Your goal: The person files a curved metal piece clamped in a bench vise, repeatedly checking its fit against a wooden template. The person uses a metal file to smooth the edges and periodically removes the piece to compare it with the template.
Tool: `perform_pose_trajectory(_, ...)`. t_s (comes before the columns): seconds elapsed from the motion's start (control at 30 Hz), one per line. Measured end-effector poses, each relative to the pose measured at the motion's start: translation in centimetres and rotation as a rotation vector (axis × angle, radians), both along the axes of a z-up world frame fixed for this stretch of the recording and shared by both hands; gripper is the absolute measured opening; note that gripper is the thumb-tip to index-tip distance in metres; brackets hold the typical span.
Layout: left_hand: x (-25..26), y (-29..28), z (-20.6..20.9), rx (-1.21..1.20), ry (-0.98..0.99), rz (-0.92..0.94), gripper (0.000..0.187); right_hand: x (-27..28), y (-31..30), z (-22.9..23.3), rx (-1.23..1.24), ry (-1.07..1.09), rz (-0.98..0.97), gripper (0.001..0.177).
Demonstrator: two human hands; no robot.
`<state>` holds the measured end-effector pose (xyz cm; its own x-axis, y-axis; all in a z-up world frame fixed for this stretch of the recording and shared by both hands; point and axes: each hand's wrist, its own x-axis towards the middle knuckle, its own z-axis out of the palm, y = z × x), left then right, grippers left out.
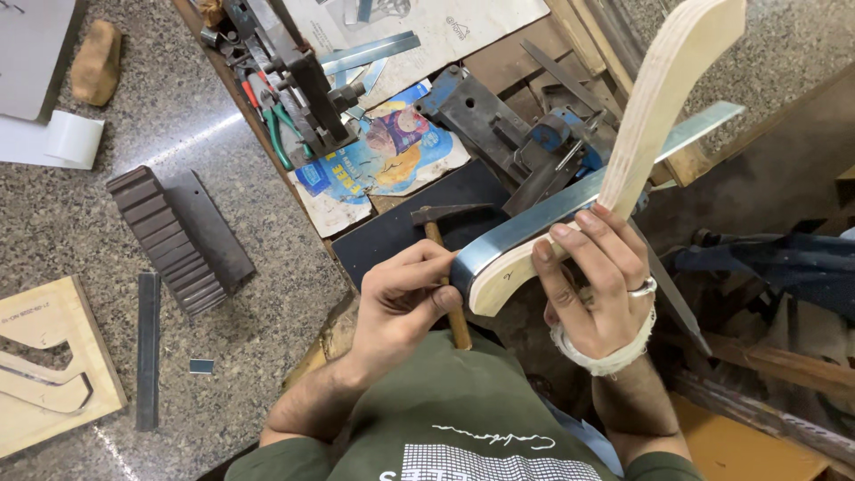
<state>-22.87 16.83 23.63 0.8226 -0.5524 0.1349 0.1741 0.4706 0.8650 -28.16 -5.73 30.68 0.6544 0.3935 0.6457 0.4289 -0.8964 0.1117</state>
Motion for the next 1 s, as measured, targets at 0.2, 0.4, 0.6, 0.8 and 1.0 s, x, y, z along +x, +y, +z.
perform_pose_trajectory(0.2,0.5,-0.1,1.1,0.006,0.043,0.0,0.042,0.1,0.2,0.4,-0.042,0.018,-0.031,0.026)
perform_pose_trajectory(0.4,0.8,-0.4,1.3,0.039,0.069,0.042,0.044,0.2,0.5,0.9,-0.065,0.016,-0.045,0.028)
perform_pose_trajectory(0.6,0.5,-0.7,0.3,0.004,0.059,0.038,0.04,-0.3,0.7,1.3,-0.054,0.044,-0.073,0.034)
perform_pose_trajectory(0.8,0.3,-0.3,0.6,0.045,0.021,0.013,0.038,-1.0,0.6,1.2,-0.061,0.051,-0.075,0.034)
perform_pose_trajectory(1.0,0.5,-0.4,1.2,0.013,-0.034,-0.015,0.039,-1.3,0.3,1.0,-0.06,0.042,-0.065,0.032)
